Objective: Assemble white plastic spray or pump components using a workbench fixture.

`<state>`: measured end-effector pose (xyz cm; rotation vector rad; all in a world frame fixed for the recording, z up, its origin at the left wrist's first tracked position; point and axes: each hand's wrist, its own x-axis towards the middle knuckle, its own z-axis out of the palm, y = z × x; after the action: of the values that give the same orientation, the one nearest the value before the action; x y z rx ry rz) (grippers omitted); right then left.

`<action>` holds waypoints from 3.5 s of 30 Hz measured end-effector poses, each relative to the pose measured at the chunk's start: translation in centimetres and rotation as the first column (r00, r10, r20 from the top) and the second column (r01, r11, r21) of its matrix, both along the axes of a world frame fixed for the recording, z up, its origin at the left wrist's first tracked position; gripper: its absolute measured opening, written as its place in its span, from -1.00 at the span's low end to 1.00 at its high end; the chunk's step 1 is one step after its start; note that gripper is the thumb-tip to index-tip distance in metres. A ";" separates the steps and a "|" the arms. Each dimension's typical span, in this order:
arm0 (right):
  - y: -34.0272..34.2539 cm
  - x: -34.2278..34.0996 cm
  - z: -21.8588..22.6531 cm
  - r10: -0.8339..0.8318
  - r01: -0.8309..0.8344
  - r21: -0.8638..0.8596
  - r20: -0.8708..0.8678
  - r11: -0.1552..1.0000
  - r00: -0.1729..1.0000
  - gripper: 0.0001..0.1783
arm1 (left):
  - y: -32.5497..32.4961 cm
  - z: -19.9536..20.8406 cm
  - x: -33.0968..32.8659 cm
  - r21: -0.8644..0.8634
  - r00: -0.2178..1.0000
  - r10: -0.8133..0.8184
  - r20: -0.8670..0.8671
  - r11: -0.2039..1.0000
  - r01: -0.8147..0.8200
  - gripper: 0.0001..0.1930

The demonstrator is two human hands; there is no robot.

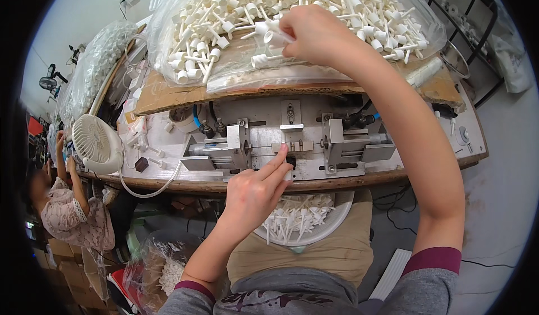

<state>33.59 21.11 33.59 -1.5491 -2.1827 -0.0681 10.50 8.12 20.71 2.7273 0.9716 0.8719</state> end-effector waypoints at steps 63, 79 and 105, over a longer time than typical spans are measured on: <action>-20.0 -4.7 -10.5 -0.154 0.015 -0.167 -0.870 0.986 0.467 -0.72 | 0.2 0.5 0.1 0.034 0.999 -0.026 -0.019 0.999 0.026 -0.70; -20.2 -4.8 -10.3 -0.245 0.021 -0.244 -0.961 0.970 0.127 -0.64 | -1.9 1.8 -1.2 -0.125 0.913 -0.115 0.392 0.976 0.176 -0.67; -13.9 -2.2 -5.3 0.161 -0.117 0.115 -0.556 0.986 0.816 -0.80 | -1.2 5.3 -2.8 -0.591 0.747 0.087 0.659 0.674 0.444 -0.52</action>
<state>31.43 7.22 28.25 -1.1650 -1.7787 0.3157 7.75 6.91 26.05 1.6102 0.6420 0.9964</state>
